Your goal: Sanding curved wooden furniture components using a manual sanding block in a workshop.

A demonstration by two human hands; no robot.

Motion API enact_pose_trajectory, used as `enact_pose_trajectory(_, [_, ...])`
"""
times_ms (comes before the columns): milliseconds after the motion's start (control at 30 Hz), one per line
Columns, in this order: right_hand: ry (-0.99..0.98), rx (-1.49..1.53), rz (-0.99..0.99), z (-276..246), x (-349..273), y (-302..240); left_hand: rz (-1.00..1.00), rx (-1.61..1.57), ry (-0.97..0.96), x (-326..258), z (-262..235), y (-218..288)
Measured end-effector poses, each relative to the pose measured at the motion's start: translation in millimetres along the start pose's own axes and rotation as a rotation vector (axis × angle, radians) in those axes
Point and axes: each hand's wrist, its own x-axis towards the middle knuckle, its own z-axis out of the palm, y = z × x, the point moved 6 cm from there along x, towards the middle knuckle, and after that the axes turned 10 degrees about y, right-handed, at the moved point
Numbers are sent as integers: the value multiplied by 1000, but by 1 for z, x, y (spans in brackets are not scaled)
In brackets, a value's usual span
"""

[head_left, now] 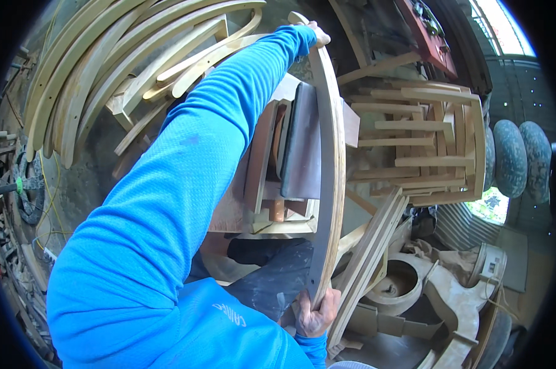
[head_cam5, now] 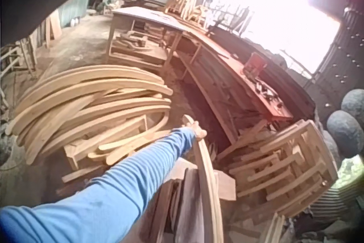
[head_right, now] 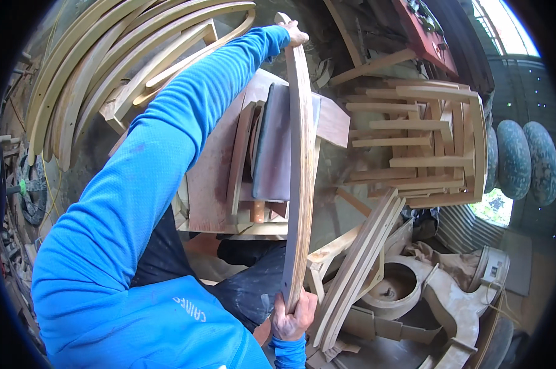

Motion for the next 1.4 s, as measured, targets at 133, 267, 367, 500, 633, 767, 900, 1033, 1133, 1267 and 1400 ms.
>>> enact_pose_trajectory(133, [-12,31,-11,33,62,-22,-117,-175,44,42,7,-25])
enact_pose_trajectory(267, [2,31,-97,62,140,-54,-73,-244,59,46,14,-10])
enact_pose_trajectory(367, [3,63,-190,98,192,-71,-116,-226,139,59,1,-30])
enact_pose_trajectory(500, [59,39,-219,129,259,-73,-53,-129,141,28,-15,21])
enact_pose_trajectory(633, [108,-20,-250,148,290,-96,-71,-173,167,-13,-23,21])
enact_pose_trajectory(767, [190,-91,-270,124,256,-71,-5,-28,51,-82,-35,51])
enact_pose_trajectory(900, [175,-23,-292,100,168,-34,57,14,43,-180,-32,52])
enact_pose_trajectory(1033, [108,-8,-190,56,31,25,159,108,9,-282,-33,66])
enact_pose_trajectory(1133, [140,122,-144,25,-89,83,130,126,76,-300,-40,59])
enact_pose_trajectory(1267, [223,86,-34,-23,-238,175,160,84,42,-334,-37,56])
enact_pose_trajectory(1400, [65,-179,32,-79,-308,206,246,272,-32,-396,-23,41])
